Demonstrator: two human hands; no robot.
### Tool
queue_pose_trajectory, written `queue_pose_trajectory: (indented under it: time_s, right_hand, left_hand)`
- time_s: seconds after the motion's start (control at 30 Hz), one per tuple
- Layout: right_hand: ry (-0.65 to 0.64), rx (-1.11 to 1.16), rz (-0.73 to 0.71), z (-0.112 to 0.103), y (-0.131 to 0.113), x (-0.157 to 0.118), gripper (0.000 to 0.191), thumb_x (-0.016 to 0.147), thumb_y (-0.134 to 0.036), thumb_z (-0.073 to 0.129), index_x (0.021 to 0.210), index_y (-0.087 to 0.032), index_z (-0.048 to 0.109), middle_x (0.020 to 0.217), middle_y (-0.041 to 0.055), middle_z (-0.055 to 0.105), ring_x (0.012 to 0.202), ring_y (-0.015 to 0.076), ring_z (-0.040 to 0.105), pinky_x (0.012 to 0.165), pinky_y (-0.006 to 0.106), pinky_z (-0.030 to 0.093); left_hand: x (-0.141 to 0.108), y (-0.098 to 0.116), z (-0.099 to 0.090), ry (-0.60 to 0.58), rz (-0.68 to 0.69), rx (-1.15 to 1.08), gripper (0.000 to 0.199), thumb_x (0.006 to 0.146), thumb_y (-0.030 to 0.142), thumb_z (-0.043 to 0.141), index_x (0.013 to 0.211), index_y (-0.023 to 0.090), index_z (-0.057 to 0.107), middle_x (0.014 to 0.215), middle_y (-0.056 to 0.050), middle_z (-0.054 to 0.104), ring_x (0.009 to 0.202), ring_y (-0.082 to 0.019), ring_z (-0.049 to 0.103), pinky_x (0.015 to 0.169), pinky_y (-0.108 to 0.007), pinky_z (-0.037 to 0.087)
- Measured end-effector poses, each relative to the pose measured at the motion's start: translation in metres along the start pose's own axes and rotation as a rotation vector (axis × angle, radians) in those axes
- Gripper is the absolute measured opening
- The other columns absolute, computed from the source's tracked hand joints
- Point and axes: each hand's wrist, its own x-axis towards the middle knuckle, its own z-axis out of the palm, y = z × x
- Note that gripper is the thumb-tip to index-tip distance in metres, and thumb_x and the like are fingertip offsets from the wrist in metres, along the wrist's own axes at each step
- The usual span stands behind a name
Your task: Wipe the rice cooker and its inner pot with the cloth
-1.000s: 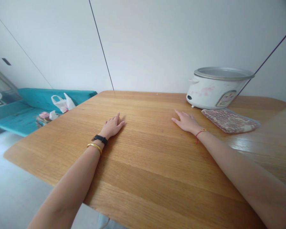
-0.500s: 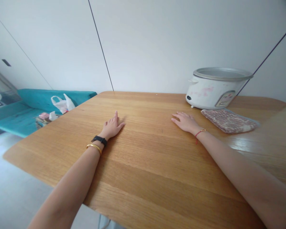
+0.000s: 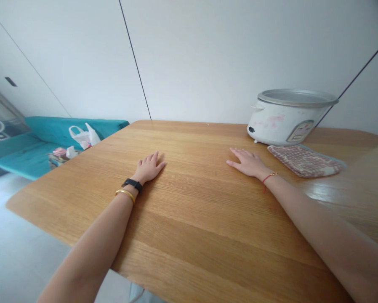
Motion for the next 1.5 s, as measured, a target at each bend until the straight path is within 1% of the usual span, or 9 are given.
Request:
queue_pose_trajectory:
  time_s: [0.17,0.33,0.5,0.57,0.73,0.9,1.0,1.1,1.5]
  right_hand:
    - [-0.048,-0.038,-0.013,-0.002,-0.001,0.001,0.073,0.104,-0.068,0.031,0.165,-0.028,0.04,0.17,0.0065,0.025,0.156,0.0358,0.022,0.125,0.065,0.02]
    - [-0.075,-0.05,-0.004,-0.004,-0.003,0.0,0.075,0.105,-0.069,0.026,0.167,-0.028,0.035,0.171,0.0064,0.021,0.158,0.0336,0.019,0.125,0.066,0.019]
    - [-0.086,-0.048,-0.013,-0.007,-0.003,0.0,0.075,0.104,-0.069,0.027,0.167,-0.028,0.035,0.171,0.0064,0.022,0.157,0.0349,0.019,0.125,0.066,0.019]
    - [-0.079,-0.041,-0.029,-0.008,-0.001,0.002,0.075,0.103,-0.07,0.03,0.166,-0.028,0.037,0.17,0.0067,0.025,0.156,0.0356,0.022,0.125,0.065,0.021]
    - [-0.031,-0.035,-0.053,-0.006,0.002,0.004,0.074,0.102,-0.071,0.036,0.161,-0.027,0.046,0.166,0.008,0.034,0.152,0.0355,0.031,0.124,0.059,0.027]
    - [0.028,-0.024,-0.038,-0.003,0.0,0.001,0.074,0.102,-0.068,0.038,0.164,-0.027,0.041,0.165,0.0092,0.036,0.15,0.0366,0.034,0.122,0.061,0.029]
    - [0.031,-0.025,-0.033,-0.003,-0.002,-0.001,0.075,0.103,-0.067,0.039,0.166,-0.027,0.037,0.165,0.01,0.036,0.151,0.0364,0.033,0.121,0.062,0.029]
    - [0.013,-0.037,-0.033,-0.003,-0.001,0.0,0.068,0.104,-0.066,0.037,0.161,-0.031,0.046,0.166,0.0078,0.035,0.151,0.0362,0.032,0.122,0.062,0.029]
    - [0.067,0.004,-0.02,0.003,0.003,0.004,0.063,0.102,-0.067,0.044,0.155,-0.034,0.054,0.163,0.005,0.04,0.149,0.0342,0.036,0.122,0.06,0.029]
  left_hand:
    - [-0.003,0.004,-0.003,-0.003,-0.003,0.052,0.074,0.103,0.057,0.03,0.167,0.02,0.026,0.169,-0.015,0.036,0.154,-0.037,0.036,0.123,-0.061,0.026]
    - [-0.003,0.004,-0.001,0.012,-0.025,0.067,0.082,0.103,0.058,0.032,0.169,0.013,0.013,0.168,-0.019,0.037,0.154,-0.034,0.036,0.124,-0.055,0.028]
    - [-0.005,0.006,-0.004,0.002,0.0,0.09,0.066,0.104,0.057,0.031,0.159,0.022,0.043,0.167,-0.013,0.041,0.151,-0.035,0.04,0.123,-0.057,0.029]
    - [-0.006,0.007,-0.006,-0.001,0.001,0.088,0.064,0.104,0.057,0.031,0.156,0.023,0.047,0.166,-0.012,0.042,0.151,-0.035,0.04,0.123,-0.057,0.029]
    - [-0.004,0.005,-0.004,0.004,0.003,0.075,0.068,0.104,0.057,0.031,0.159,0.02,0.042,0.167,-0.013,0.04,0.152,-0.034,0.038,0.123,-0.058,0.029]
    - [-0.001,0.001,0.002,0.017,-0.012,0.05,0.08,0.103,0.059,0.032,0.168,0.014,0.02,0.168,-0.018,0.036,0.155,-0.033,0.034,0.124,-0.057,0.027]
    - [0.0,0.0,0.002,0.016,-0.003,0.046,0.073,0.103,0.059,0.033,0.163,0.017,0.034,0.168,-0.015,0.038,0.154,-0.034,0.036,0.124,-0.058,0.027]
    - [-0.001,0.001,0.0,0.016,0.006,0.047,0.066,0.103,0.058,0.034,0.154,0.02,0.048,0.167,-0.013,0.04,0.152,-0.035,0.038,0.123,-0.059,0.028]
    - [-0.003,0.006,-0.001,0.028,0.019,0.059,0.062,0.103,0.055,0.033,0.151,0.02,0.051,0.166,-0.014,0.042,0.153,-0.034,0.038,0.122,-0.063,0.028]
